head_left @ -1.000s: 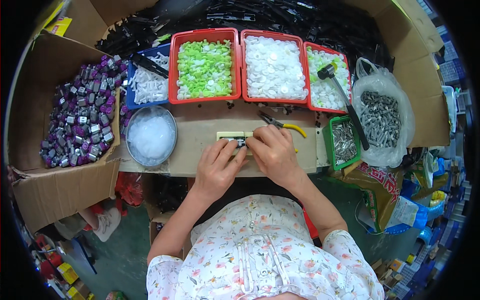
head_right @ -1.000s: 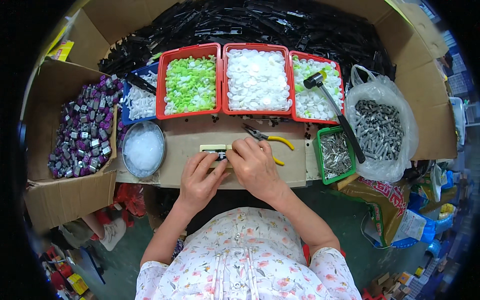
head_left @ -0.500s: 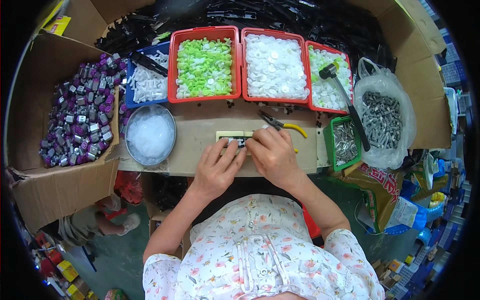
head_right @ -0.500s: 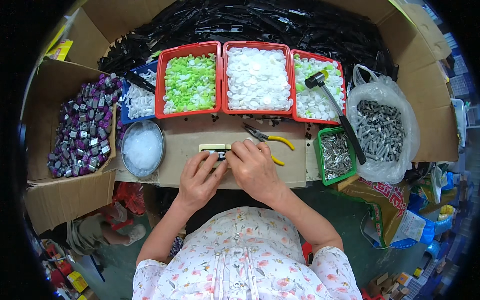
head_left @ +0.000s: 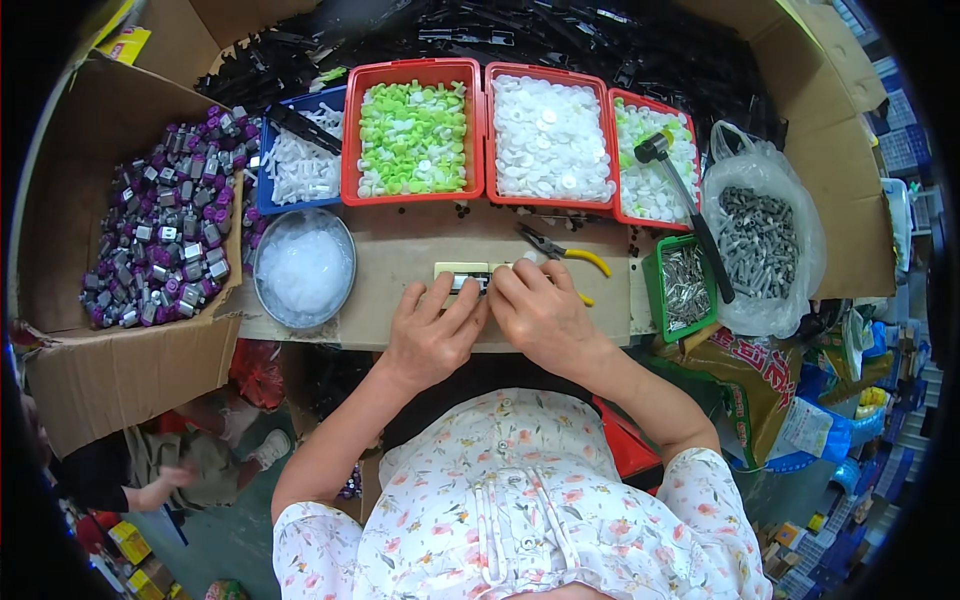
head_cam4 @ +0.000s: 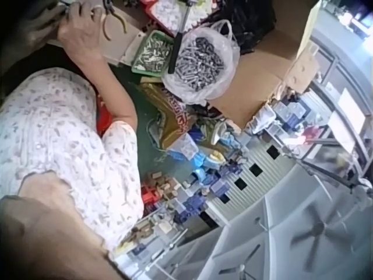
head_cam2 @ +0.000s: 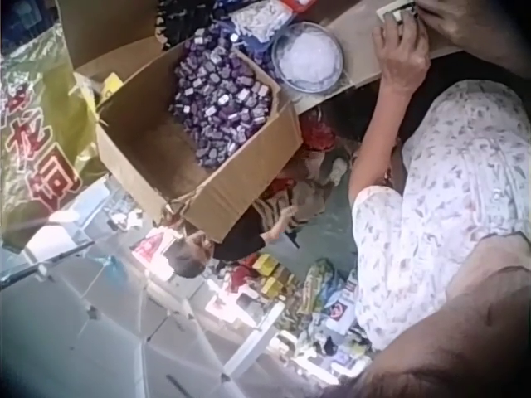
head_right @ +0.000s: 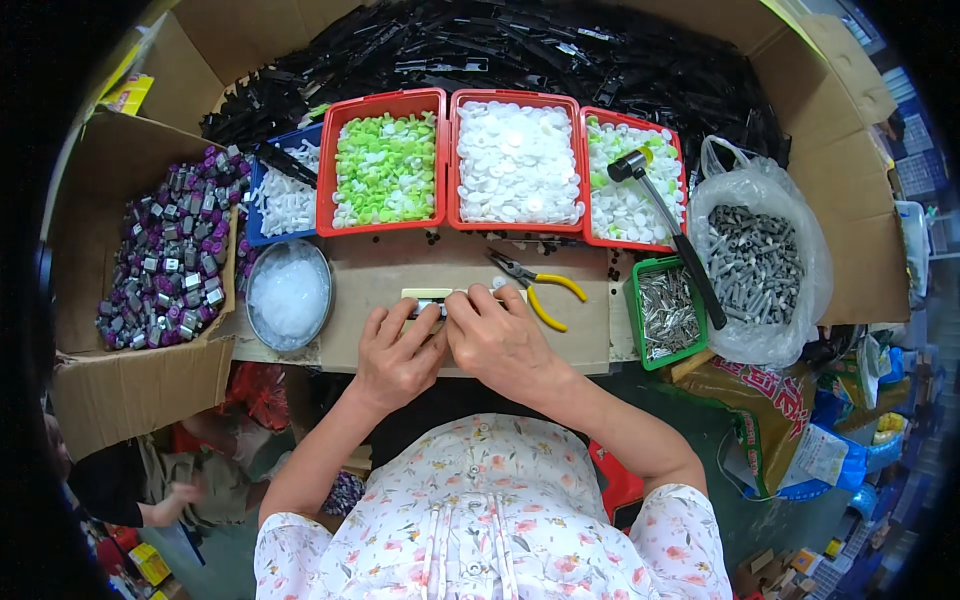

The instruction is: Assemble small plastic and metal components at a workbench.

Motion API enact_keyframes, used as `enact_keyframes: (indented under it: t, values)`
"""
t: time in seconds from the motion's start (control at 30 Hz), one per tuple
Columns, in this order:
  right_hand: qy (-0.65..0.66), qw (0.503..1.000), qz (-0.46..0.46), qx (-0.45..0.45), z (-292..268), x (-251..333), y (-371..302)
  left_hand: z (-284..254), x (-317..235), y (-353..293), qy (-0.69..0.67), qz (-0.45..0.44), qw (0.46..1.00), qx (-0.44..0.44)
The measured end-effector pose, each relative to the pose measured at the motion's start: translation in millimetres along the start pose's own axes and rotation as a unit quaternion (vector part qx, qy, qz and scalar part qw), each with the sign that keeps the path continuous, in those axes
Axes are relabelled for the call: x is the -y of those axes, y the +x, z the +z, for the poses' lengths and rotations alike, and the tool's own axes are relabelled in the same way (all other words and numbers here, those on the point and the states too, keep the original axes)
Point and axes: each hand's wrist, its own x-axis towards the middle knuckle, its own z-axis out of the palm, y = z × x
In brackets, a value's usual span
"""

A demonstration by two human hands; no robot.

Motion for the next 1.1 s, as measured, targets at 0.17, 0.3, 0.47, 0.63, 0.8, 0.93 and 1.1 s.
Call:
enact_keyframes:
  t: [0.17,0.3,0.47,0.63,0.8,0.93,1.1]
  values:
    - [0.083,0.996,0.028,0.016,0.9,-12.0,0.1,-0.5,-1.5,2.9,-0.005,-0.017,1.000,0.000]
    - [0.151,0.986,0.075,-0.019,-12.8,-24.2,-9.0,-7.5,-0.2,10.5,-0.051,-0.030,0.998,0.029]
    - [0.122,0.971,0.194,-0.073,-51.1,-67.2,-58.6,-21.2,-0.1,28.2,-0.125,-0.044,0.991,0.029]
    - [-0.031,0.925,0.379,-0.018,-57.8,-93.6,-120.4,-8.3,-2.7,76.7,-0.186,-0.038,0.982,0.025]
    - [-0.027,0.923,0.383,-0.029,-53.5,-96.8,-131.3,35.2,-15.9,144.8,-0.240,0.001,0.971,-0.004]
    - [-0.012,0.924,0.381,-0.042,-53.4,-99.5,-132.0,69.1,-33.5,192.4,-0.262,0.024,0.965,-0.005]
    - [0.023,0.919,0.386,-0.073,-51.3,-100.3,-137.3,106.4,-39.0,216.0,-0.122,0.052,0.990,0.051]
